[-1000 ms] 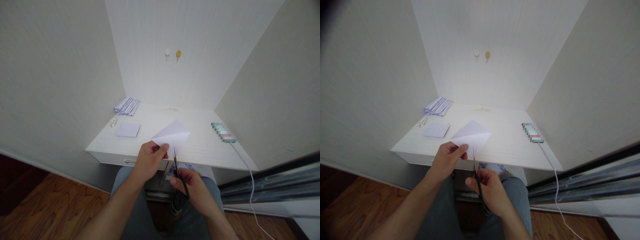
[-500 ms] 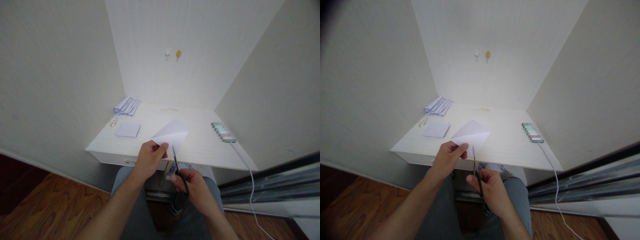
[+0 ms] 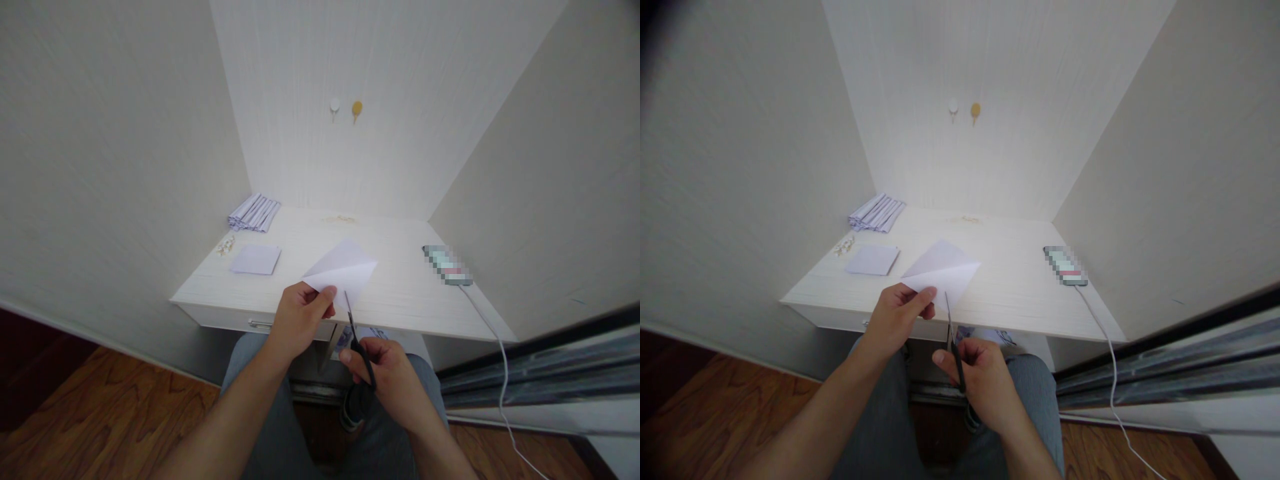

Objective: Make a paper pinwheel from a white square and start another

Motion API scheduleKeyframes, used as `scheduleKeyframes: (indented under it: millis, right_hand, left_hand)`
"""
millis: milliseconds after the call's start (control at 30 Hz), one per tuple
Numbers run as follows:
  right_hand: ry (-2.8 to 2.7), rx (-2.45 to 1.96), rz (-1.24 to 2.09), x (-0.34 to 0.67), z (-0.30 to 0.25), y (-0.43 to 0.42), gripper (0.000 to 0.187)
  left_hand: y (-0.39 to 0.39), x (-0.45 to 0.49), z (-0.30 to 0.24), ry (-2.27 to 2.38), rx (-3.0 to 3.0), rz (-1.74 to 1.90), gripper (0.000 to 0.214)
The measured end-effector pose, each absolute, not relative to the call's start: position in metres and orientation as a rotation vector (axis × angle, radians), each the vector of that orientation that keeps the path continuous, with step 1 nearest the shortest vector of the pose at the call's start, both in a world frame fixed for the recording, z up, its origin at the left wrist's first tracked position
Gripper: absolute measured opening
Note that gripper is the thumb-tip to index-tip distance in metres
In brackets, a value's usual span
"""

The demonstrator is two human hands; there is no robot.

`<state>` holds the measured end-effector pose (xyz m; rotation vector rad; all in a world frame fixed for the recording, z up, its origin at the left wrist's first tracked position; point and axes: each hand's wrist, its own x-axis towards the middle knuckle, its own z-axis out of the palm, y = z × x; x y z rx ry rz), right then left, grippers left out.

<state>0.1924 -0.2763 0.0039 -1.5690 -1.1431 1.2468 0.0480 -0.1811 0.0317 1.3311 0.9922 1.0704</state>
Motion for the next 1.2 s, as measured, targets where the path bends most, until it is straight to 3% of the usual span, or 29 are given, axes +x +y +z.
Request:
scheduleKeyframes:
  millis: [1200]
  right_hand:
    - [-1.166,-1.534,1.292,0.192,0.003,-0.272,0.048]
  left_hand:
    - [-0.188,0.049,0.015,0.911,1.267,1.008,0.029]
